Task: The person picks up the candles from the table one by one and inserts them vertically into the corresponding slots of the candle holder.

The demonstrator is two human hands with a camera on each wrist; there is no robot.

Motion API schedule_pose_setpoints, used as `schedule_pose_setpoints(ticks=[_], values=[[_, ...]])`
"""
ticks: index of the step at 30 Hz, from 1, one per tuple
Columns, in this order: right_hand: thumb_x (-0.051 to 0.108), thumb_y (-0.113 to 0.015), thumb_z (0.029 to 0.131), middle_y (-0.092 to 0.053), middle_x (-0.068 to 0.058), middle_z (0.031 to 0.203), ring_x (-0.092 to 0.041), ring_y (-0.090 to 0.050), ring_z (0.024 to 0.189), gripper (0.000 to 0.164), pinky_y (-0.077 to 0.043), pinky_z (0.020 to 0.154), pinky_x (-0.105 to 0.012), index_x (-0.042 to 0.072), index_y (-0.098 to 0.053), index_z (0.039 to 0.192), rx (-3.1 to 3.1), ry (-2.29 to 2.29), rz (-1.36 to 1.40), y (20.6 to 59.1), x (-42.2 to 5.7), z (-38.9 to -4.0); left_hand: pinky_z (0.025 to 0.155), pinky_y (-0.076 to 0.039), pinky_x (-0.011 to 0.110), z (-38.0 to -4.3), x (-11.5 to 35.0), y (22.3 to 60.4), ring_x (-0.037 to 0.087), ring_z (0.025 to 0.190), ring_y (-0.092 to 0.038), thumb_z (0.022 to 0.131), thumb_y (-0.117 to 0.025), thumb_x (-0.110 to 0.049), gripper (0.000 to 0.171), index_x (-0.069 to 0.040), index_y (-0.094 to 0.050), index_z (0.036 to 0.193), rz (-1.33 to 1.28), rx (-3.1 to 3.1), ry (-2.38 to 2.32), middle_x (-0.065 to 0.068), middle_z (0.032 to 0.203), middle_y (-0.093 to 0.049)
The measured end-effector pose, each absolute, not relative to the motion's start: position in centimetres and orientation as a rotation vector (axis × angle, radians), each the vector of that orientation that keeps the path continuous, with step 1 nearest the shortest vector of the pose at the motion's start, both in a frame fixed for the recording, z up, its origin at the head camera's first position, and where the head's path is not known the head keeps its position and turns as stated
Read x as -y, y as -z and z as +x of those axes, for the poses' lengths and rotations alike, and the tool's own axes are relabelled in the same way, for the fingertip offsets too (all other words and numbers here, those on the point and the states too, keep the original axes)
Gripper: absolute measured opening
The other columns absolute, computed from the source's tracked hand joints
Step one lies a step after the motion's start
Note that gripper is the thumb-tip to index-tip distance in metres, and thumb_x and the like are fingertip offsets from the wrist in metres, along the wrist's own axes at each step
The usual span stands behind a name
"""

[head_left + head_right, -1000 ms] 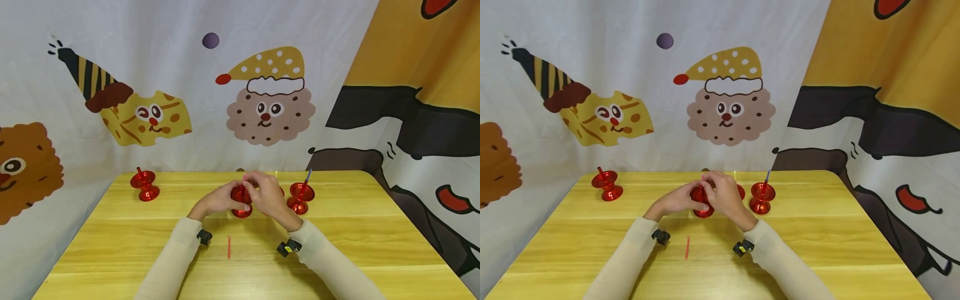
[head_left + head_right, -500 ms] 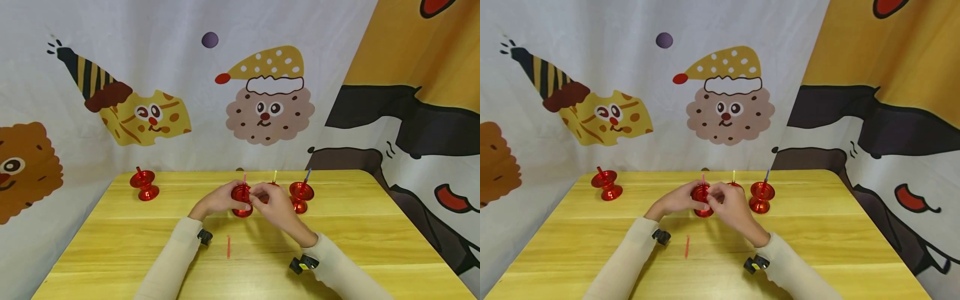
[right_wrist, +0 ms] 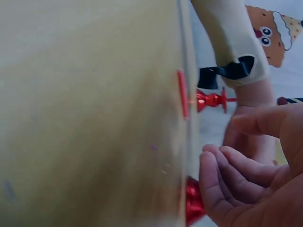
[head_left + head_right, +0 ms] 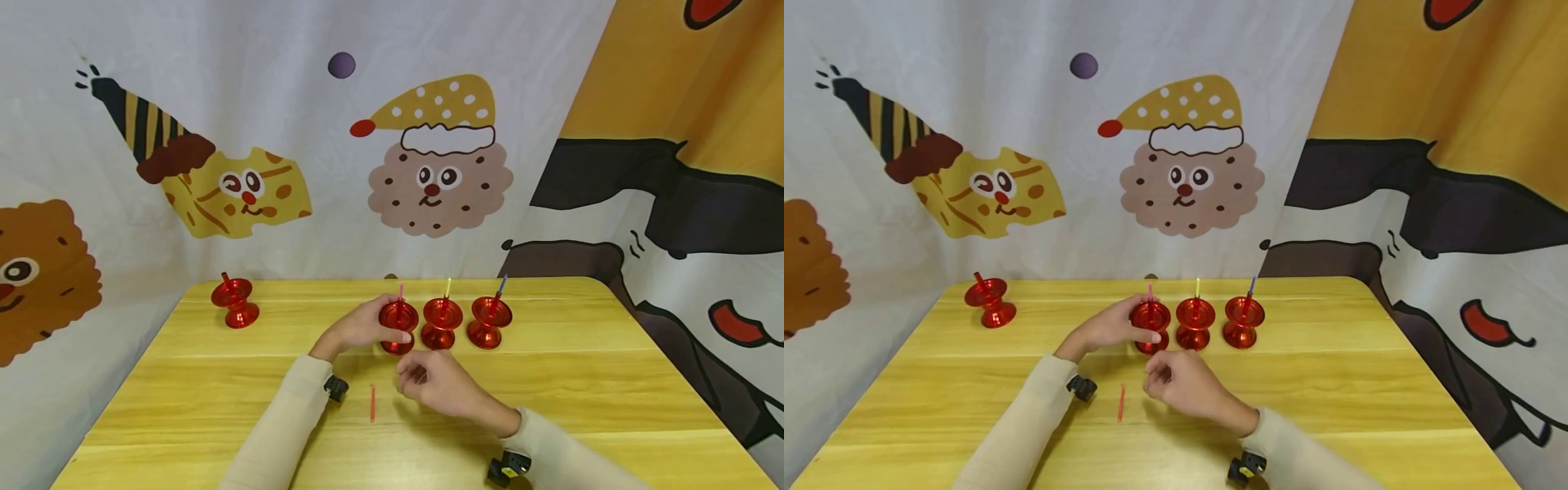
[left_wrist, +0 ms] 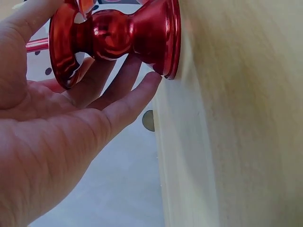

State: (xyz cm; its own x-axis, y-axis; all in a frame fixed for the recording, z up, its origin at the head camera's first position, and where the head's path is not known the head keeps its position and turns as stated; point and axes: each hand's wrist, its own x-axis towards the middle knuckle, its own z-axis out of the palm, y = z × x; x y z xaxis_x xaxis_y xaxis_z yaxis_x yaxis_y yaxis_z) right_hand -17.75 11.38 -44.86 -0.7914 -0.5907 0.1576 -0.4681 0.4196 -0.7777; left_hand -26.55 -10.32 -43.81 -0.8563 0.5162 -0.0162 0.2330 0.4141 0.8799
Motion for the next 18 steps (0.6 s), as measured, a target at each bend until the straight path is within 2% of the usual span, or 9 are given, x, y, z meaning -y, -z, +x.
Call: schedule_pose_setpoints(ticks=[3, 9, 14, 18], values=[[0.001, -0.08, 0.091, -0.074, 0.006, 0.09, -0.006, -0.068, 0.082, 0.013, -0.059, 0.076, -0.025, 0.0, -0.078, 0.104, -2.477, 1.272, -0.933, 45.4, -11.0, -17.6, 0.109, -0.055, 0.048, -26.5, 10.2, 43.8, 0.03, 0.128, -0.068, 0.096, -0.089, -0.025, 0.081, 0.0, -0.047, 0.161, 0.656, -2.403, -1.421, 0.014, 0.14, -0.069], [0.006, -0.093, 0.085, -0.075, 0.001, 0.089, 0.0, -0.068, 0.081, 0.024, -0.06, 0.077, -0.022, 0.002, -0.078, 0.105, -2.444, 1.21, -0.956, 46.0, -9.9, -17.8, 0.111, -0.054, 0.049, -26.5, 10.1, 43.7, 0.031, 0.131, -0.067, 0.097, -0.088, -0.026, 0.083, 0.0, -0.045, 0.163, 0.645, -2.406, -1.438, 0.016, 0.142, -0.068], [0.009, -0.097, 0.084, -0.071, 0.01, 0.083, 0.003, -0.065, 0.078, 0.025, -0.057, 0.075, -0.021, 0.006, -0.079, 0.101, -2.464, 1.145, -1.003, 45.9, -9.0, -17.8, 0.111, -0.054, 0.049, -26.6, 10.3, 43.8, 0.03, 0.131, -0.066, 0.097, -0.088, -0.026, 0.084, 0.001, -0.044, 0.164, 0.657, -2.4, -1.434, 0.015, 0.143, -0.068], [0.015, -0.098, 0.083, -0.068, 0.014, 0.079, 0.004, -0.062, 0.074, 0.024, -0.055, 0.073, -0.02, 0.01, -0.079, 0.097, -2.501, 1.101, -1.005, 45.7, -8.3, -17.8, 0.113, -0.052, 0.051, -26.7, 10.8, 43.8, 0.029, 0.131, -0.066, 0.098, -0.087, -0.03, 0.083, -0.004, -0.045, 0.165, 0.642, -2.382, -1.44, 0.012, 0.143, -0.068]])
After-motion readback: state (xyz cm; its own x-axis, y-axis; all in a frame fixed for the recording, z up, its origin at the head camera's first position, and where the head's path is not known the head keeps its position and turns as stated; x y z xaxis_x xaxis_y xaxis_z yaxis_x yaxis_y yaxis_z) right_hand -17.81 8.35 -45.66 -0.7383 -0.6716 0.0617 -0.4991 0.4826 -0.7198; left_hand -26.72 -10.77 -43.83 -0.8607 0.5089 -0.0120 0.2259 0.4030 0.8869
